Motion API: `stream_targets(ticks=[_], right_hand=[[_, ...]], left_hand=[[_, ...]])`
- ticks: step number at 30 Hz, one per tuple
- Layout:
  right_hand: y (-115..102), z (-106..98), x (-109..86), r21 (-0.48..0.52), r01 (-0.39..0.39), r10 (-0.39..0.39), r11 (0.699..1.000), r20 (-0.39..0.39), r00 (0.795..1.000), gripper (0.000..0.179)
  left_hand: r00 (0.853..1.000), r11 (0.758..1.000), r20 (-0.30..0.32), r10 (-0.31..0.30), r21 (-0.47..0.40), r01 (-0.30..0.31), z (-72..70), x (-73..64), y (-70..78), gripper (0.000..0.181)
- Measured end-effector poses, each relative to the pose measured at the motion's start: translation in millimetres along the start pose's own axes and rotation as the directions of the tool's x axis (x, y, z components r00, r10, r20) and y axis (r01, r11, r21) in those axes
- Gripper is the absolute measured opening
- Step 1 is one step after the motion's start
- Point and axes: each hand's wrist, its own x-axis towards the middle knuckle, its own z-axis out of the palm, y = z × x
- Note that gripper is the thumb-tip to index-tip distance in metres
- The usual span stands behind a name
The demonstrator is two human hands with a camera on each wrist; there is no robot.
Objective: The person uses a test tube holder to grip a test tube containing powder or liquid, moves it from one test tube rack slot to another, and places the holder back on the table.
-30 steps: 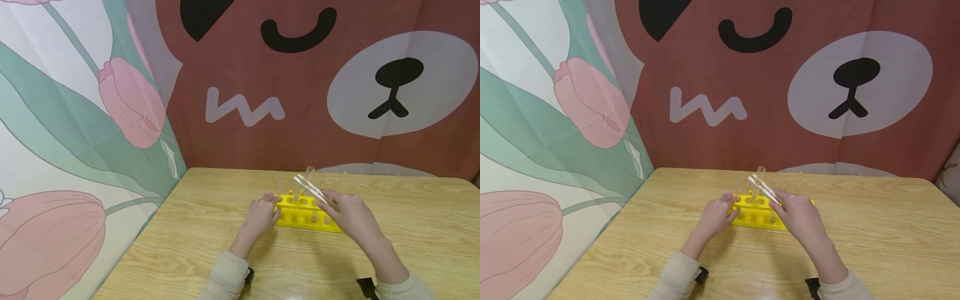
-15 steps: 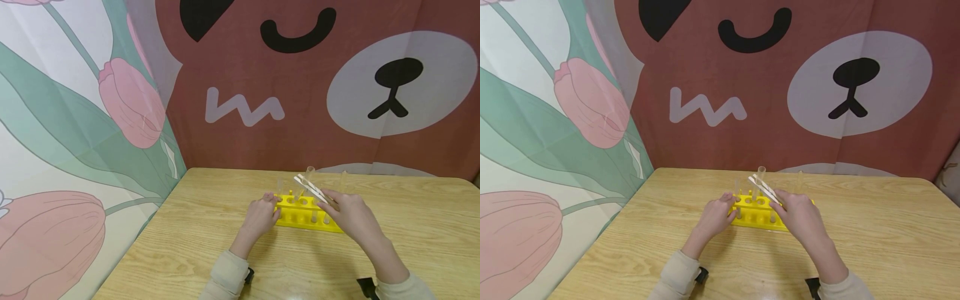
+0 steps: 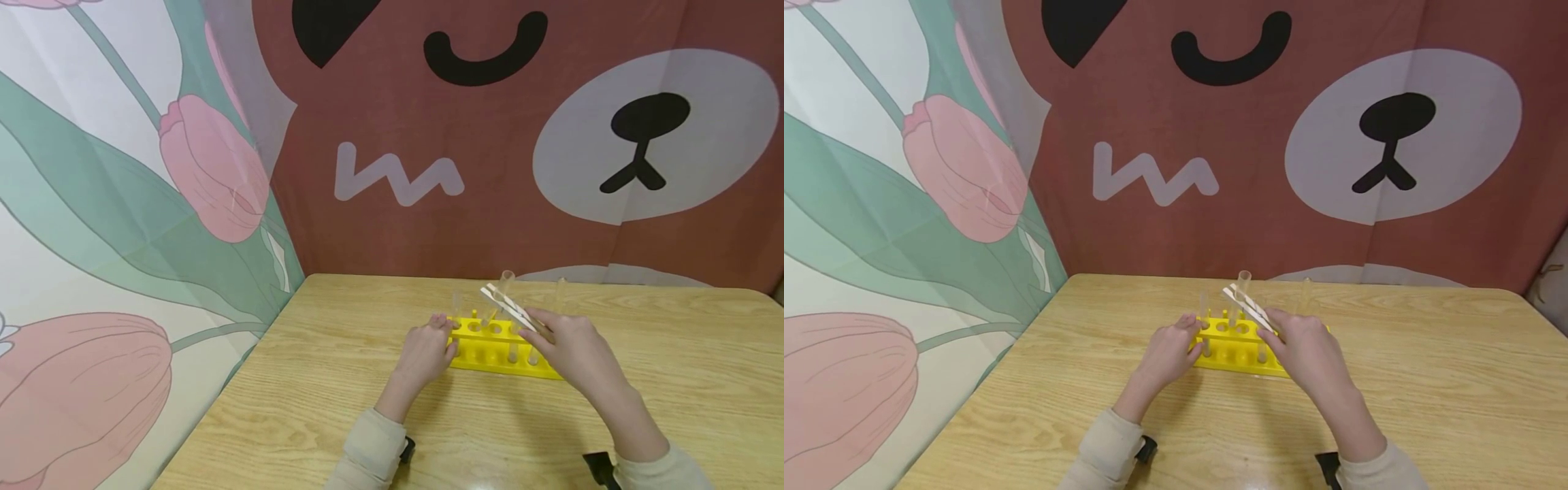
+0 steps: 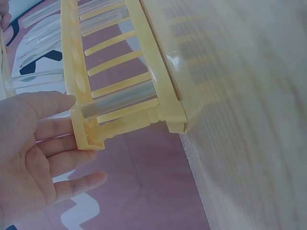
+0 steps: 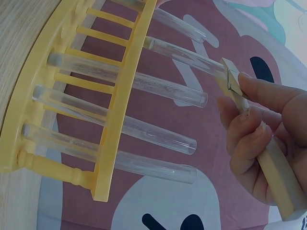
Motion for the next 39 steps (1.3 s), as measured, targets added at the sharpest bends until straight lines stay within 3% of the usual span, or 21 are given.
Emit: stream_targets(ticks=[39], right_hand=[[3.7,-2.0,-0.8,0.001,-0.004,0.004,1.000,0.008,1.000,0.047]], left_hand=[[1.000,1.000,-0.007,0.002,-0.001,-0.002,0.3,-0.6,0.6,0.019]])
